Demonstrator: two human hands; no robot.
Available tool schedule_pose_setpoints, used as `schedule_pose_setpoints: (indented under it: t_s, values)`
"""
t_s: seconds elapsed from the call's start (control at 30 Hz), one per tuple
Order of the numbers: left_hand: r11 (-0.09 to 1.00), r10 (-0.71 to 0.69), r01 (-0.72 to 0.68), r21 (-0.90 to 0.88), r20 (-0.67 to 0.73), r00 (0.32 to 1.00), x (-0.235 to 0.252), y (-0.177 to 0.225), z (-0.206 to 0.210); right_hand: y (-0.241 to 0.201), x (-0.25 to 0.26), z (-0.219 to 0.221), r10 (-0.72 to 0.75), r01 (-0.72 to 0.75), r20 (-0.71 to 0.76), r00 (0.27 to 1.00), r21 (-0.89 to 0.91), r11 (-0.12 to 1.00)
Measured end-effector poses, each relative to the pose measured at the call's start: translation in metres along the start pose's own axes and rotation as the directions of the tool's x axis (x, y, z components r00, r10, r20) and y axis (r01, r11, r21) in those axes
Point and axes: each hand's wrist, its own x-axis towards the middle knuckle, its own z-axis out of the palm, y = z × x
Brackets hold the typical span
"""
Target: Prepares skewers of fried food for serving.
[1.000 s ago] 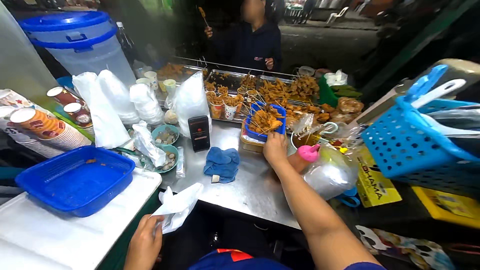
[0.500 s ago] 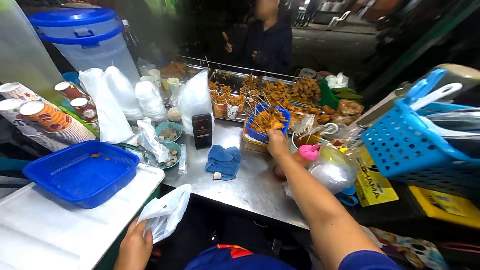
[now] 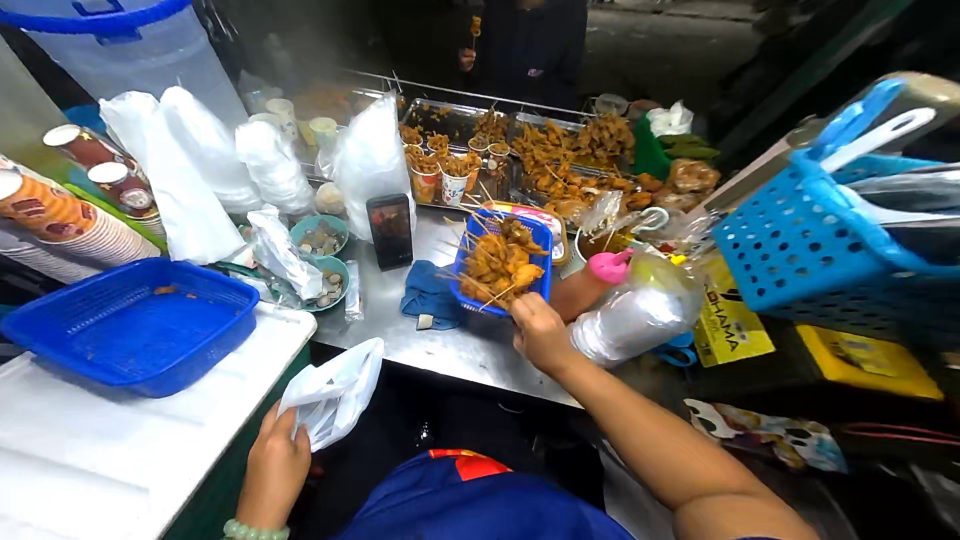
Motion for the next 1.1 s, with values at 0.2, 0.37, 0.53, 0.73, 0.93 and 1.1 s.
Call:
schedule_pose_setpoints:
  t_s: [0.2, 0.37, 0.53, 0.73, 0.93, 1.1]
  values:
    - [1.0, 0.001, -0.002, 0.004, 0.029, 1.0, 0.004, 0.007, 0.001, -0.051, -0.049, 0.003, 0.0, 0.002, -0.027, 1.0, 0.063, 0.998]
    - [1.0, 0.018, -0.019, 0.007, 0.043, 0.999, 0.005, 0.01, 0.004, -0.068, -0.074, 0.036, 0.127, -0.127, -0.012, 0.992, 0.043, 0.991]
    - [0.999, 0.031, -0.031, -0.006, 0.049, 0.998, 0.006, 0.014, 0.007, -0.078, -0.064, 0.038, 0.155, -0.156, 0.038, 0.987, 0.023, 0.987]
    - [0.999, 0.04, -0.038, -0.027, 0.076, 0.996, 0.009, 0.021, 0.013, -0.073, -0.043, 0.045, 0.129, -0.145, 0.146, 0.981, 0.108, 0.984]
    - [0.999, 0.024, -0.022, -0.037, 0.059, 0.998, 0.009, 0.019, 0.011, -0.072, -0.041, 0.05, 0.098, -0.115, 0.132, 0.986, 0.129, 0.985]
    - [0.999, 0.02, -0.017, -0.052, 0.06, 0.998, 0.007, 0.02, 0.011, -0.072, -0.038, 0.051, 0.187, -0.214, 0.161, 0.969, 0.172, 0.962]
